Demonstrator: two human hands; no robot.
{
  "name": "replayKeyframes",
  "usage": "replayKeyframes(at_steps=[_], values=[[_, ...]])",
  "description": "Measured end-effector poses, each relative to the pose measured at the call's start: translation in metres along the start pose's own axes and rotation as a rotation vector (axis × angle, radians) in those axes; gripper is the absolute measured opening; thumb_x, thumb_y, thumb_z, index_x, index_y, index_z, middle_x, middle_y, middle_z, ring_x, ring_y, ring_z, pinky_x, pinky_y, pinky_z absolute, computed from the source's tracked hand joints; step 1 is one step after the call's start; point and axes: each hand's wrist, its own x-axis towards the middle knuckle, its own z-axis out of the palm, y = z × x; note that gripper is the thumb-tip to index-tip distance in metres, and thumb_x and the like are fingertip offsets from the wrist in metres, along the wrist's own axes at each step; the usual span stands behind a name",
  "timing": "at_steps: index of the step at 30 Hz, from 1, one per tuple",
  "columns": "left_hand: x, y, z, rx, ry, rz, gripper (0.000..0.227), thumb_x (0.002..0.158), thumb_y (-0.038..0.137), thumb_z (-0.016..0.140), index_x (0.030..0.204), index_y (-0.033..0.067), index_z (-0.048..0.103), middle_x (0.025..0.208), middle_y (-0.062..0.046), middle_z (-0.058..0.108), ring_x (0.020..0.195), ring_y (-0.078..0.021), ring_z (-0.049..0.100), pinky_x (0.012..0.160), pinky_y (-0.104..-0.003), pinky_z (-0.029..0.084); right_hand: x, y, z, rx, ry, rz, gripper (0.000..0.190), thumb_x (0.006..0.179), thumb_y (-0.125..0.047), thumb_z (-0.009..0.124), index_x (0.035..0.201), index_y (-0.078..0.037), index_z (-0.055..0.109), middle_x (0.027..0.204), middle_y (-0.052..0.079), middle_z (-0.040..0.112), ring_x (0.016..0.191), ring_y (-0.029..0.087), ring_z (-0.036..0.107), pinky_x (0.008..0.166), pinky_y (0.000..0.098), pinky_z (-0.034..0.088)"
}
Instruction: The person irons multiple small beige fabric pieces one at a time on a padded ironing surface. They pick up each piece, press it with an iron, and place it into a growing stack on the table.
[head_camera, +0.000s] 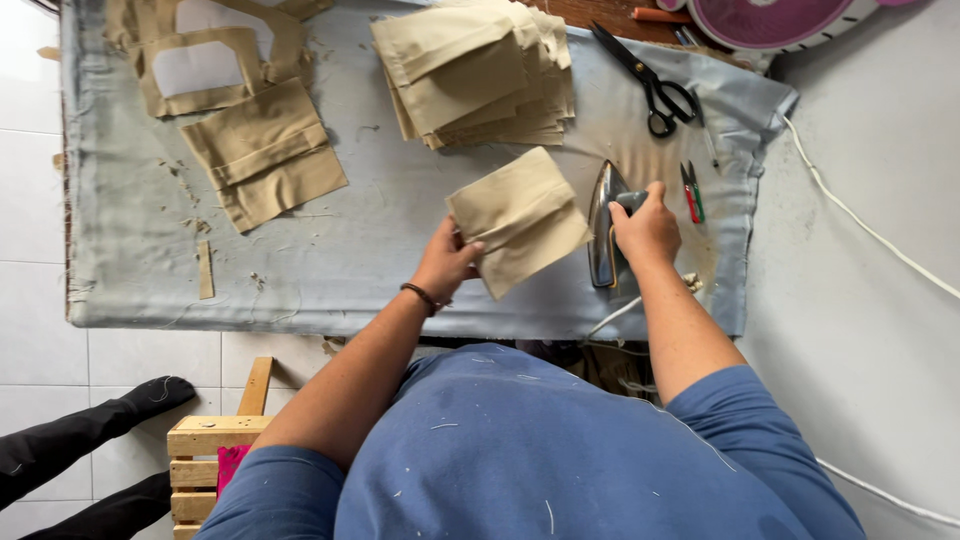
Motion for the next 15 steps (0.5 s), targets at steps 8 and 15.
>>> replayKeyframes(at_steps=[8,15], values=[[-0.011,-0.004,-0.033,0.377,0.274,-0.112,0.053,0.095,0.017,0.070,0.140,0.0030,0.047,0.098,-0.013,0.069,0.080,-0.0261,0.074,0.065,-0.040,0.070,0.004,0.000,-0.005,0.018,-0.069,-0.021,0.050,0.098,-0.043,0.069,0.128,-0.014,0.043,0.115,0.022,0.069,0.113,0.046,0.066,0.093,0.0578,0.053],[-0.033,-0.012,-0.032,1.196,0.466,0.797,0.048,0.084,0.010,0.073,0.126,0.0054,0.052,0.098,-0.011,0.056,0.098,-0.0334,0.056,0.089,-0.046,0.047,-0.061,-0.059,-0.040,-0.039,-0.196,-0.256,0.047,0.099,-0.044,0.064,0.126,-0.013,0.044,0.111,0.029,0.069,0.111,0.049,0.067,0.094,0.0591,0.052]])
